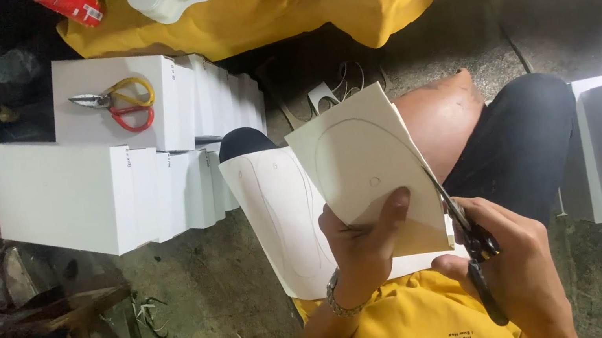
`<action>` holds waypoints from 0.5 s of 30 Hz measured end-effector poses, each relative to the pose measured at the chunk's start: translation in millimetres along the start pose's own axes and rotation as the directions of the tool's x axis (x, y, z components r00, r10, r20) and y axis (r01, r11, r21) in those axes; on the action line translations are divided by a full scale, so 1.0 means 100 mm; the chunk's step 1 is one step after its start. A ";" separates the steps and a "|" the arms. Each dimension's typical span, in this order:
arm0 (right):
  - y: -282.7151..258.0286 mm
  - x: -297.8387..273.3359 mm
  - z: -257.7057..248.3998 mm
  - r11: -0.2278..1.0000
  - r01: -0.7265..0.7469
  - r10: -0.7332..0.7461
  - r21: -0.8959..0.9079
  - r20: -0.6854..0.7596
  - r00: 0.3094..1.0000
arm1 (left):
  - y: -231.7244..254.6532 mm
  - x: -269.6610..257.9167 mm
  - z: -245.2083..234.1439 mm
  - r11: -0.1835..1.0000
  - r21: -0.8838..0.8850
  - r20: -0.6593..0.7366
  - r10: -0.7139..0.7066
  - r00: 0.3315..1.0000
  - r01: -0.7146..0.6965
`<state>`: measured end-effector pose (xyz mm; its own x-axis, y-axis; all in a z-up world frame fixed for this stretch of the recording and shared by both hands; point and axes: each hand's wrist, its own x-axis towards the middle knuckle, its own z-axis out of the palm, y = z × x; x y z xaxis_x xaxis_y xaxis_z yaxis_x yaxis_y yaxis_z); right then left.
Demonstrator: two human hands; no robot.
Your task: The person is using scissors to cut out shoe insole shapes from a white sheet of material.
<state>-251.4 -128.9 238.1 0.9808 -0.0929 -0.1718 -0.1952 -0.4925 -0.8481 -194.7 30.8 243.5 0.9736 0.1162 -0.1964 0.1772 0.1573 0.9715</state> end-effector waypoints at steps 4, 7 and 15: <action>0.01 0.00 0.02 0.999 -0.039 0.040 -0.025 0.026 0.999 | -0.07 -0.01 -0.01 0.990 -0.139 0.016 -0.014 1.000 0.016; 0.01 -0.02 0.03 0.999 -0.016 0.016 -0.042 -0.004 1.000 | -0.07 0.01 -0.04 0.991 -0.097 -0.004 -0.094 0.996 0.093; -0.01 -0.05 0.01 0.988 0.038 -0.048 -0.151 -0.062 0.997 | -0.16 0.03 -0.02 0.976 -0.122 -0.030 -0.187 0.982 0.182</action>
<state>-256.2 -127.2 238.9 0.9874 -0.1228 -0.0997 -0.1548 -0.6210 -0.7684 -195.3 30.8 227.1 0.9186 0.1145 -0.3782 0.3323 0.2943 0.8961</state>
